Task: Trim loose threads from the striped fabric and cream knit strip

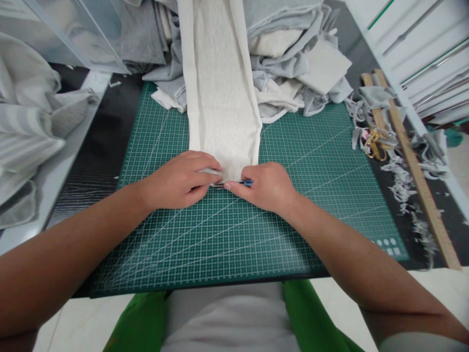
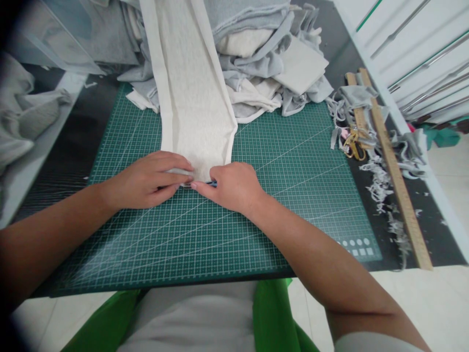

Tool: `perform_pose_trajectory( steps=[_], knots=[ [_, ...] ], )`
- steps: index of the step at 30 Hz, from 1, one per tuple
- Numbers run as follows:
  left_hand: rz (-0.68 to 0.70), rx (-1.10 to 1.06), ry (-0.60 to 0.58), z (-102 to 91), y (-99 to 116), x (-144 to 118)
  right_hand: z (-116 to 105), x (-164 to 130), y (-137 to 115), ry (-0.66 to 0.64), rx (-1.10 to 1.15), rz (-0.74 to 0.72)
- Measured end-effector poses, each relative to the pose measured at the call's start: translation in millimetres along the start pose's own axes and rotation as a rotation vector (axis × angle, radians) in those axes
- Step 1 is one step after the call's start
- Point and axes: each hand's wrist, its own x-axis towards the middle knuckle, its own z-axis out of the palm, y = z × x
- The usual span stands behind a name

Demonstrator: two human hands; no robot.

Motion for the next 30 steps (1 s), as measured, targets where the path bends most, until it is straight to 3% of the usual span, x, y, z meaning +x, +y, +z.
perform_pose_trajectory(
  steps=[30],
  knots=[
    [0.005, -0.002, 0.017, -0.2, 0.4, 0.8, -0.1, -0.2, 0.5, 0.010, 0.014, -0.012]
  ],
)
